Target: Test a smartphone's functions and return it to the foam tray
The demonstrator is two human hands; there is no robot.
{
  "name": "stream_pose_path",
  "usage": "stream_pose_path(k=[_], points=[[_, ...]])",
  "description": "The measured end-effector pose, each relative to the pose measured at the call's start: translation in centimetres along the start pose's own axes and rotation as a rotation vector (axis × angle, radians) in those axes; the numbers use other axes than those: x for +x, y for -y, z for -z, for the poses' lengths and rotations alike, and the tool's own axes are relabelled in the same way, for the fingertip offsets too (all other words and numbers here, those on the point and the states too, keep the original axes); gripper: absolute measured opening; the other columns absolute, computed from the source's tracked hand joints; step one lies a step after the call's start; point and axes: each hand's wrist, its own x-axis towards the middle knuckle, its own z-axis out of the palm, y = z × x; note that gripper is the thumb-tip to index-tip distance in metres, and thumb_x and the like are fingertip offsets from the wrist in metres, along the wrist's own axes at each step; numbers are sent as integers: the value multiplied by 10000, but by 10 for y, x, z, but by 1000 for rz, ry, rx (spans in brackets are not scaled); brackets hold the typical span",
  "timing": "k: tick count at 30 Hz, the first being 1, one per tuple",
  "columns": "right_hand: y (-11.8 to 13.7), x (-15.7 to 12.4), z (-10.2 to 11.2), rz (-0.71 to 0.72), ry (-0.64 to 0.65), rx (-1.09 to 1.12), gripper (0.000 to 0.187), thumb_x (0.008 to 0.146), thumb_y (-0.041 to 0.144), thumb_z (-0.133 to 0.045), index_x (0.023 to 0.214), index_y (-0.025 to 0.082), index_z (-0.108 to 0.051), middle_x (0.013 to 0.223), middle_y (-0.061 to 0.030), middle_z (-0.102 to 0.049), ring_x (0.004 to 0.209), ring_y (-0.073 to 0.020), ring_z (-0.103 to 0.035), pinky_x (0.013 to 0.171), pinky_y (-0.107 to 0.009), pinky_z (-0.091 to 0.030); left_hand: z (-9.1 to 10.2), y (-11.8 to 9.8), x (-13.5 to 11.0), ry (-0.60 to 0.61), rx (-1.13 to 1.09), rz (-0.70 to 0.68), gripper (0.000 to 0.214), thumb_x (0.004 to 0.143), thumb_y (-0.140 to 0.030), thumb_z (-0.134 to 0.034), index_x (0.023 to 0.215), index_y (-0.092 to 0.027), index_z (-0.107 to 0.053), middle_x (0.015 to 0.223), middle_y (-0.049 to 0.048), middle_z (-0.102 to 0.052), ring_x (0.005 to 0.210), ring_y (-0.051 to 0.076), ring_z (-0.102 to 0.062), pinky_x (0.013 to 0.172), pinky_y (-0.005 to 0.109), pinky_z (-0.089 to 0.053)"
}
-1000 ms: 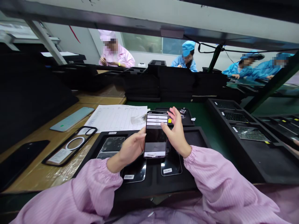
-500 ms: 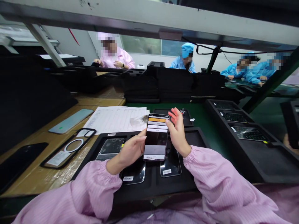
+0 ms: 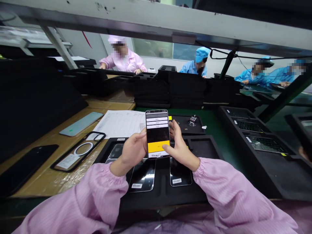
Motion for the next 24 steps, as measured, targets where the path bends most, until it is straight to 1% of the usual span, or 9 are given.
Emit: stream_pose_path(k=[2, 4, 7, 9, 10, 13, 17, 19, 24], points=[[-1, 0, 0, 3, -4, 71, 879, 865, 396, -701, 1547, 296, -157, 1640, -112, -196, 1493, -275, -273, 1224, -510, -240, 0, -1, 0, -2, 5, -3, 625, 800, -326, -592, 1402, -204, -478, 1241, 90, -664, 1099, 325, -640, 942, 463, -510], [-1, 1, 0, -3, 15, 160, 770, 864, 326, -666, 1513, 303, -252, 1617, -79, -282, 1481, -261, -301, 1223, -494, -256, 1, -2, 0, -6, 15, -1, 610, 796, -335, -597, 1379, -191, -492, 1220, 93, -671, 1089, 325, -643, 937, 465, -514], [0, 1, -1, -75, 97, 276, 651, 834, 225, -592, 1446, 291, -381, 1501, -56, -478, 1391, -271, -440, 1139, -497, -392, 3, -4, 2, -25, 24, -10, 582, 788, -350, -607, 1334, -171, -517, 1177, 98, -686, 1074, 321, -649, 934, 462, -521], [2, 1, -1, -140, 147, 313, 663, 796, 182, -565, 1432, 274, -400, 1389, -63, -580, 1290, -279, -537, 1028, -484, -487, 5, -5, 3, -41, 20, -36, 547, 779, -341, -608, 1292, -164, -544, 1142, 97, -696, 1065, 316, -655, 933, 456, -525], [2, 1, -1, -159, 167, 318, 685, 778, 165, -562, 1434, 266, -393, 1349, -67, -606, 1249, -278, -566, 991, -471, -507, 6, -6, 4, -46, 16, -52, 524, 775, -331, -606, 1269, -162, -558, 1125, 95, -701, 1063, 314, -657, 934, 453, -526], [5, 1, -1, -151, 207, 288, 714, 766, 139, -589, 1436, 251, -368, 1295, -73, -629, 1189, -260, -596, 990, -444, -495, 6, -7, 5, -56, 5, -85, 466, 772, -305, -592, 1216, -161, -589, 1082, 89, -710, 1057, 308, -663, 934, 446, -528], [5, 1, -2, -119, 198, 229, 663, 813, 152, -632, 1413, 251, -369, 1298, -79, -617, 1192, -247, -592, 1017, -430, -468, 6, -7, 6, -56, 12, -79, 438, 781, -312, -589, 1193, -164, -603, 1064, 85, -714, 1049, 308, -666, 929, 446, -530], [5, 0, -3, -118, 195, 232, 659, 829, 167, -638, 1418, 253, -356, 1306, -82, -611, 1189, -249, -595, 1015, -432, -467, 6, -6, 6, -52, 11, -77, 439, 780, -318, -595, 1192, -166, -607, 1070, 85, -714, 1045, 306, -667, 930, 445, -529], [5, -2, -2, -139, 184, 272, 737, 843, 194, -635, 1477, 247, -263, 1336, -105, -591, 1188, -262, -595, 1019, -459, -460, 6, -4, 5, -56, -6, -57, 499, 768, -327, -620, 1237, -158, -590, 1096, 90, -713, 1045, 309, -667, 934, 448, -523]])
